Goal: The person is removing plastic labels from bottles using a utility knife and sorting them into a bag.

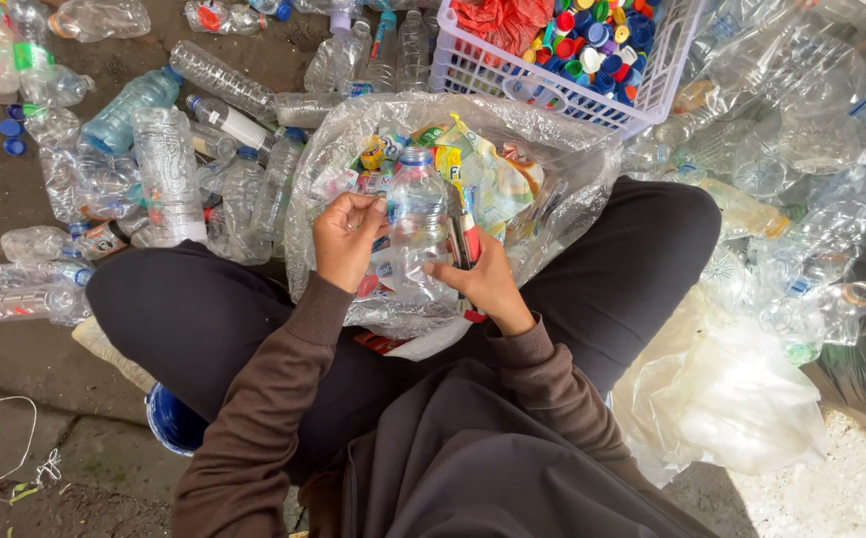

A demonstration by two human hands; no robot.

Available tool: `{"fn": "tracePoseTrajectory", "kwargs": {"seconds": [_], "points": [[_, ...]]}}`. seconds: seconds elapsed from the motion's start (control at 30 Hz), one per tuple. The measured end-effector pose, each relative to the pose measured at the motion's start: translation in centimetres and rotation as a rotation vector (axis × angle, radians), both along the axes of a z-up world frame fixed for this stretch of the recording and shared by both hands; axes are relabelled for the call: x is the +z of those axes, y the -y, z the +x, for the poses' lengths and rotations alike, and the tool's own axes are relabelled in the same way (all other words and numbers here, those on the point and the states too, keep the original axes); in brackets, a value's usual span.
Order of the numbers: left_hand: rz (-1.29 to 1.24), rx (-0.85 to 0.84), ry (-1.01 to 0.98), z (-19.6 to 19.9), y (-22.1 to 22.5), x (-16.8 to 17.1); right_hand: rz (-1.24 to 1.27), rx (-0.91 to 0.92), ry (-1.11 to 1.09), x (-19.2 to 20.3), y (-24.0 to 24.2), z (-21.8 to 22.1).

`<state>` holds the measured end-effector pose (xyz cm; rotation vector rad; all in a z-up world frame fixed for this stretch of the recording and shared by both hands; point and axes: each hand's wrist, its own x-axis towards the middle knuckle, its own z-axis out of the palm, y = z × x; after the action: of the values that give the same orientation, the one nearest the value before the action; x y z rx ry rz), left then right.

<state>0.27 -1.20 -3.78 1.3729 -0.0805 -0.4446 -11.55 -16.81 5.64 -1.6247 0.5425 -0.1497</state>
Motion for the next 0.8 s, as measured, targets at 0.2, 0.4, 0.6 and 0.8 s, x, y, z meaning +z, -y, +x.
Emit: {"fn": "tracePoseTrajectory", "kwargs": {"seconds": [0.2,0.4,0.6,0.8], "points": [[0.045,-0.048,0.227,-0.5,0.7,2.9,-0.354,-0.070,-0.236,0.6,-1.3,-0.6],[0.008,0.053,0.188,0.4,0.1,-1.4,-0.306,-0.062,-0.203,0.5,-1.4,-0.4],[-0.057,0.105,-0.007,0.6,0.8,-2.3,0.302,0.037,0.111,-2.2,-0.5,-1.0],[-0.104,0.261,-0.097,1.3,0.5,-2.1,0.817,0.052,0.143,-6.0,2.1,-3.5]]}}
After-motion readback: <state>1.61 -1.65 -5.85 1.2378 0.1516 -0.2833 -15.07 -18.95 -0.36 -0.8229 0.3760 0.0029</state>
